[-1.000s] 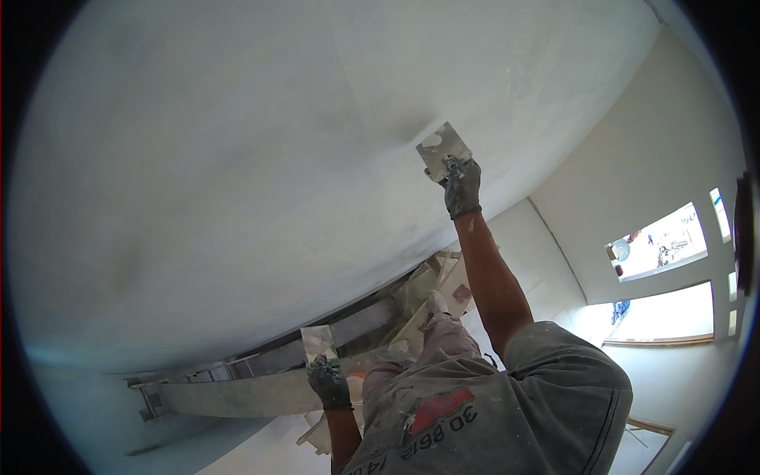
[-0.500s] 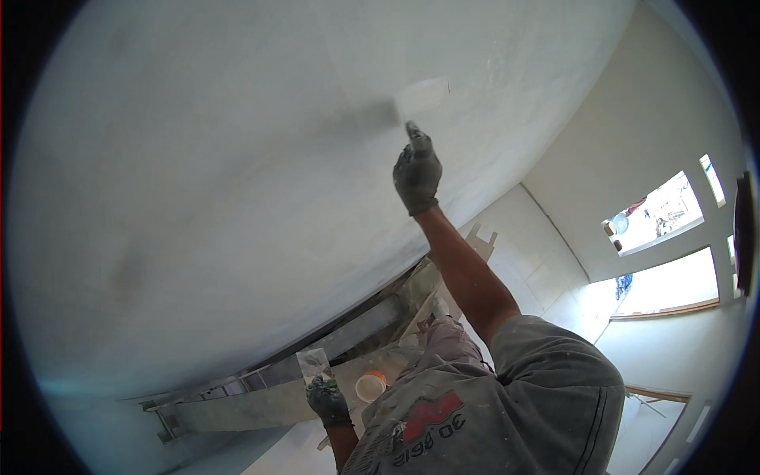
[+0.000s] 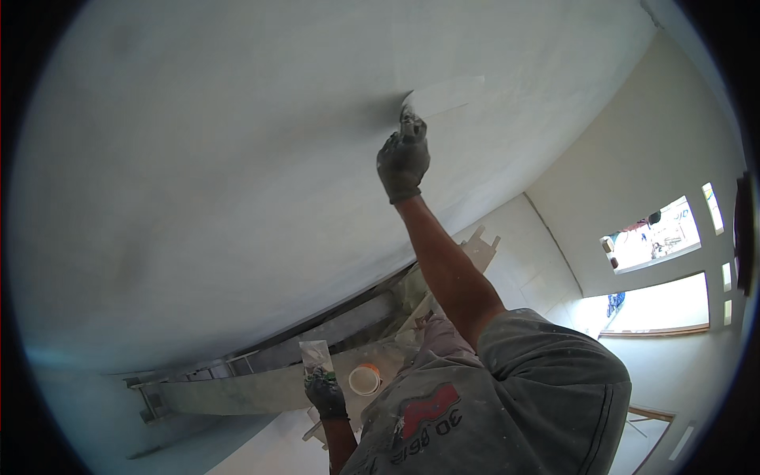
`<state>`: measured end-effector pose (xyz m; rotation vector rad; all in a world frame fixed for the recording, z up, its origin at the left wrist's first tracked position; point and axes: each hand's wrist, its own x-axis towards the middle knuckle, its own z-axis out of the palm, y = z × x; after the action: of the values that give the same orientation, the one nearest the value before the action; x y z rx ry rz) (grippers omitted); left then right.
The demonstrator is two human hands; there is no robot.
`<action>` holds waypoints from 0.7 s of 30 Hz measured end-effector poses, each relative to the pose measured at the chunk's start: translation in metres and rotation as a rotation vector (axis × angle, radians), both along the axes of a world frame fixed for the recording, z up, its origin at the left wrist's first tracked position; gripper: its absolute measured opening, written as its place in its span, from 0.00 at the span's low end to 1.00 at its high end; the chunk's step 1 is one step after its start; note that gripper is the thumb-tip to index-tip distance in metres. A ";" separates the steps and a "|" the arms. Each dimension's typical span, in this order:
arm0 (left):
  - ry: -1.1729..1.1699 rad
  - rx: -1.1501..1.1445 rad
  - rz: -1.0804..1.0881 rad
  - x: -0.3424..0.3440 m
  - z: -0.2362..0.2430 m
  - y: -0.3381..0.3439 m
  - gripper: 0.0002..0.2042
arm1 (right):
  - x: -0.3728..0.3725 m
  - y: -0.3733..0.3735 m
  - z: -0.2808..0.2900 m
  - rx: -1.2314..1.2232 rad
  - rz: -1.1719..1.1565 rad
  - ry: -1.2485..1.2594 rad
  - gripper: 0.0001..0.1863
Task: Applying and smoothing joint compound on a ceiling with putty knives while standing on a scaffold.
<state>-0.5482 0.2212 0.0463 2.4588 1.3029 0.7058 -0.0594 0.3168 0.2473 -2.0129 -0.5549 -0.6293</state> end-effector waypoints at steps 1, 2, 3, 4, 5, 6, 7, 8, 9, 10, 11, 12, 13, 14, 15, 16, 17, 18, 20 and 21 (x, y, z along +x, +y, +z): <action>0.001 0.005 0.005 -0.003 -0.001 0.001 0.06 | -0.024 0.014 0.001 -0.026 0.022 0.031 0.32; -0.060 -0.031 0.066 -0.003 -0.002 0.000 0.05 | -0.042 0.027 -0.006 -0.049 0.036 0.032 0.33; -0.120 -0.066 0.127 -0.004 -0.002 0.000 0.05 | -0.060 0.041 -0.013 -0.072 0.050 0.034 0.34; -0.108 -0.052 0.154 -0.015 -0.002 -0.002 0.05 | -0.089 0.057 -0.012 -0.094 0.105 0.091 0.35; -0.063 0.024 0.160 -0.022 -0.004 -0.004 0.06 | -0.113 0.065 -0.006 -0.117 0.142 0.129 0.36; -0.005 0.097 0.165 -0.029 -0.006 -0.008 0.08 | -0.133 0.072 -0.007 -0.132 0.161 0.102 0.37; 0.001 0.103 0.166 -0.033 -0.006 -0.012 0.08 | -0.145 0.079 -0.007 -0.146 0.172 0.075 0.38; -0.004 0.048 0.209 -0.036 -0.007 -0.019 0.10 | -0.151 0.094 -0.022 -0.174 0.160 0.017 0.38; -0.005 -0.008 0.267 -0.041 -0.008 -0.025 0.14 | -0.165 0.104 -0.023 -0.168 0.175 0.023 0.38; -0.003 -0.001 0.274 -0.042 -0.008 -0.030 0.14 | -0.176 0.108 -0.022 -0.132 0.178 0.040 0.38; 0.017 0.017 0.252 -0.043 -0.008 -0.034 0.14 | -0.185 0.111 -0.021 -0.097 0.180 0.056 0.38; 0.038 0.034 0.233 -0.045 -0.007 -0.038 0.15 | -0.197 0.113 -0.018 -0.106 0.177 0.124 0.38; 0.041 0.041 0.243 -0.048 -0.008 -0.043 0.15 | -0.205 0.111 -0.008 -0.100 0.187 0.126 0.38; 0.046 0.048 0.242 -0.049 -0.011 -0.047 0.15 | -0.212 0.110 0.001 -0.022 0.219 0.300 0.37; 0.048 0.056 0.231 -0.047 -0.013 -0.049 0.15 | -0.212 0.108 0.009 0.059 0.241 0.472 0.35; 0.049 0.062 0.230 -0.045 -0.015 -0.049 0.15 | -0.209 0.113 0.004 0.065 0.242 0.473 0.35; 0.045 0.049 0.227 -0.041 -0.018 -0.049 0.14 | -0.204 0.118 -0.004 0.484 0.274 0.646 0.30; 0.041 0.033 0.223 -0.038 -0.020 -0.049 0.14 | -0.198 0.123 -0.010 0.906 0.298 0.804 0.24; 0.039 0.010 0.234 -0.034 -0.019 -0.047 0.15 | -0.186 0.112 0.005 1.236 0.338 1.274 0.22; 0.029 -0.018 0.224 -0.027 -0.017 -0.047 0.15 | -0.171 0.102 0.011 1.556 0.344 1.738 0.20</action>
<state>-0.5752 0.1740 0.0294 2.3395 1.6064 0.7080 -0.2300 0.4185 0.2579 -0.3663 0.5747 0.8058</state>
